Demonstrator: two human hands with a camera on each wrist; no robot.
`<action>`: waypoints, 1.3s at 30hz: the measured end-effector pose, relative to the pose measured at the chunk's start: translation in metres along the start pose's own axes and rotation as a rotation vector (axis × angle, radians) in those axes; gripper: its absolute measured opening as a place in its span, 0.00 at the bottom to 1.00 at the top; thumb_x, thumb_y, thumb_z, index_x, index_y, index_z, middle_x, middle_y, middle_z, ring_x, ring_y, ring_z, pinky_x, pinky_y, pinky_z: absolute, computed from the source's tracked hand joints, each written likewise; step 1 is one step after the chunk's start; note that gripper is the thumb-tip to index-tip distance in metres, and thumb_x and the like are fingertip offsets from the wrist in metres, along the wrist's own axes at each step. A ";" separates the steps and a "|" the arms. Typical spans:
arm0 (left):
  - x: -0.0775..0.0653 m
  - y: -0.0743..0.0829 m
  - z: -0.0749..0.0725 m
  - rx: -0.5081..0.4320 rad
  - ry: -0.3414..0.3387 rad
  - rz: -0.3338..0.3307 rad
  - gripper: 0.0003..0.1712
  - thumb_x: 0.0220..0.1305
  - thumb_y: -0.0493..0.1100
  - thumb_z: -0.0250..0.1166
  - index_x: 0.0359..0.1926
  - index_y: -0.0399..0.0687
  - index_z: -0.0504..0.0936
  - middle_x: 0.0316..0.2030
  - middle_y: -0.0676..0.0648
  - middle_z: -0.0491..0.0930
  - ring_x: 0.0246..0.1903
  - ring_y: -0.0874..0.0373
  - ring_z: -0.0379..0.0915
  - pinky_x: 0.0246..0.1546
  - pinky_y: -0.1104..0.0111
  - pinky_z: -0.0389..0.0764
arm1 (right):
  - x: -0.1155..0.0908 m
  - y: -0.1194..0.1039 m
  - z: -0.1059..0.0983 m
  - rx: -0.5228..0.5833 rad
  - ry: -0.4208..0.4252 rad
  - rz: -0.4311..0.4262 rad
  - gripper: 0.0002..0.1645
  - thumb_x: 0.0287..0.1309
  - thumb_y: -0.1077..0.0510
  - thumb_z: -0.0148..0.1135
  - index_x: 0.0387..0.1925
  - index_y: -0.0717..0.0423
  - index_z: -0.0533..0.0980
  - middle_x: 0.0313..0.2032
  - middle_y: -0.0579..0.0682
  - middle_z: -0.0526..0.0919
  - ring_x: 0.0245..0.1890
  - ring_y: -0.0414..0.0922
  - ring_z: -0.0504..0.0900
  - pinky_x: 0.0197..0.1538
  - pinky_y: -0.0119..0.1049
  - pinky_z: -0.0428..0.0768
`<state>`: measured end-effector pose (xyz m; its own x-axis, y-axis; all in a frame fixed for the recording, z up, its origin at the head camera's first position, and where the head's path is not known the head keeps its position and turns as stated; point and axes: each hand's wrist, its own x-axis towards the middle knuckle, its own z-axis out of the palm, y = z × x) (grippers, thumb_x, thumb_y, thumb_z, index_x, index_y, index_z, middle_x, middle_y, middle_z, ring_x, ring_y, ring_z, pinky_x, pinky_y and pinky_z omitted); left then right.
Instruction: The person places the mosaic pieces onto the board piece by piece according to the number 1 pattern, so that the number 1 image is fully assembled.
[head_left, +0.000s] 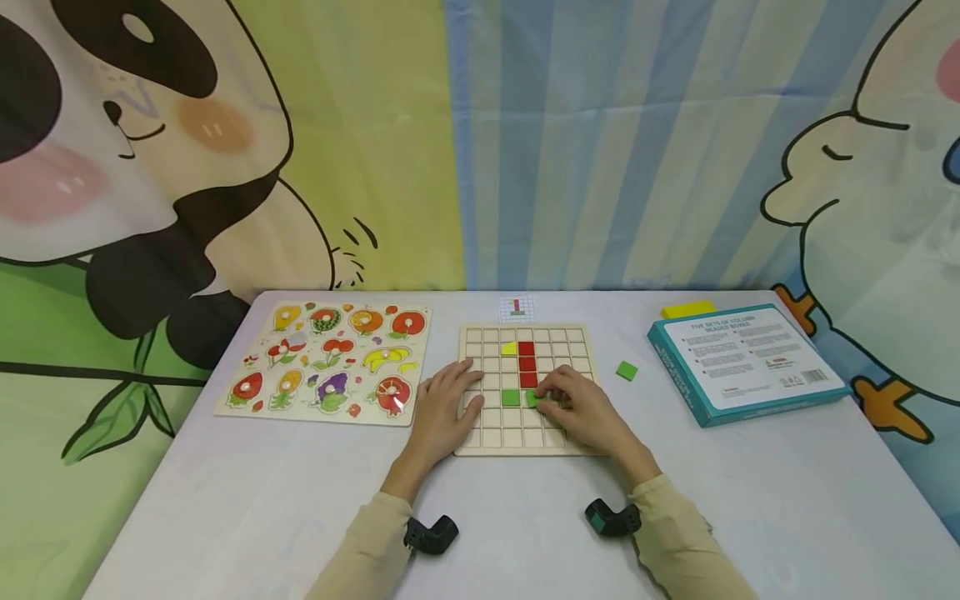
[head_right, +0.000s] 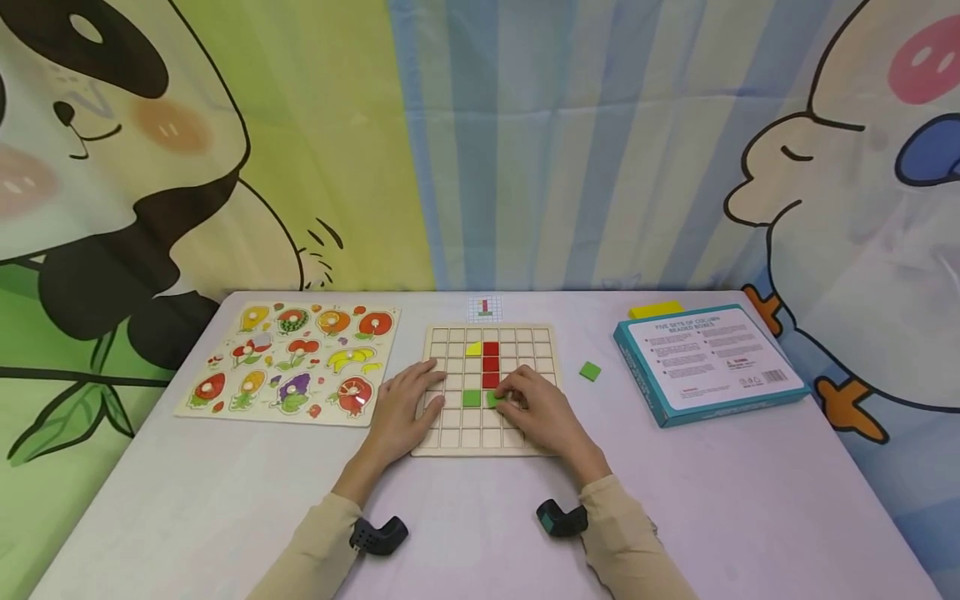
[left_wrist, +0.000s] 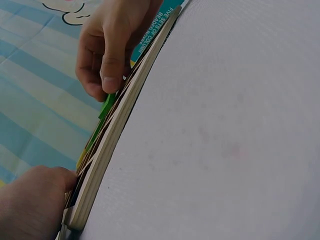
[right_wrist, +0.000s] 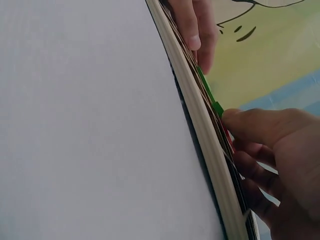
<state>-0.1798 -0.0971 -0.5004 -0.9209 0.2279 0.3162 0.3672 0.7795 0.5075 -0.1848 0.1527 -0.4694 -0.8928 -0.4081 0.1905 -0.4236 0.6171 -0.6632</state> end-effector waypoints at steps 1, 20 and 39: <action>0.001 0.000 0.000 0.001 -0.001 0.001 0.21 0.64 0.49 0.59 0.58 0.55 0.76 0.66 0.49 0.67 0.66 0.49 0.60 0.60 0.47 0.59 | 0.001 -0.001 0.001 -0.011 0.008 -0.002 0.05 0.56 0.55 0.66 0.36 0.47 0.79 0.35 0.43 0.76 0.33 0.38 0.72 0.38 0.31 0.74; 0.003 -0.001 0.000 0.013 -0.021 -0.005 0.21 0.64 0.49 0.59 0.58 0.56 0.75 0.66 0.50 0.66 0.67 0.49 0.59 0.60 0.48 0.59 | 0.006 -0.007 0.007 -0.111 -0.007 0.007 0.02 0.57 0.55 0.64 0.34 0.46 0.79 0.35 0.41 0.73 0.30 0.37 0.70 0.33 0.29 0.71; 0.001 0.000 -0.002 0.005 -0.013 -0.009 0.21 0.64 0.48 0.59 0.58 0.55 0.76 0.66 0.49 0.67 0.67 0.49 0.60 0.60 0.48 0.58 | -0.003 0.009 -0.026 0.002 0.031 0.021 0.06 0.61 0.58 0.60 0.40 0.52 0.79 0.39 0.42 0.78 0.40 0.38 0.77 0.42 0.33 0.78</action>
<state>-0.1807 -0.0981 -0.4987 -0.9259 0.2281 0.3011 0.3580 0.7844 0.5066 -0.1898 0.1766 -0.4575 -0.9058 -0.3742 0.1987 -0.4043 0.6236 -0.6690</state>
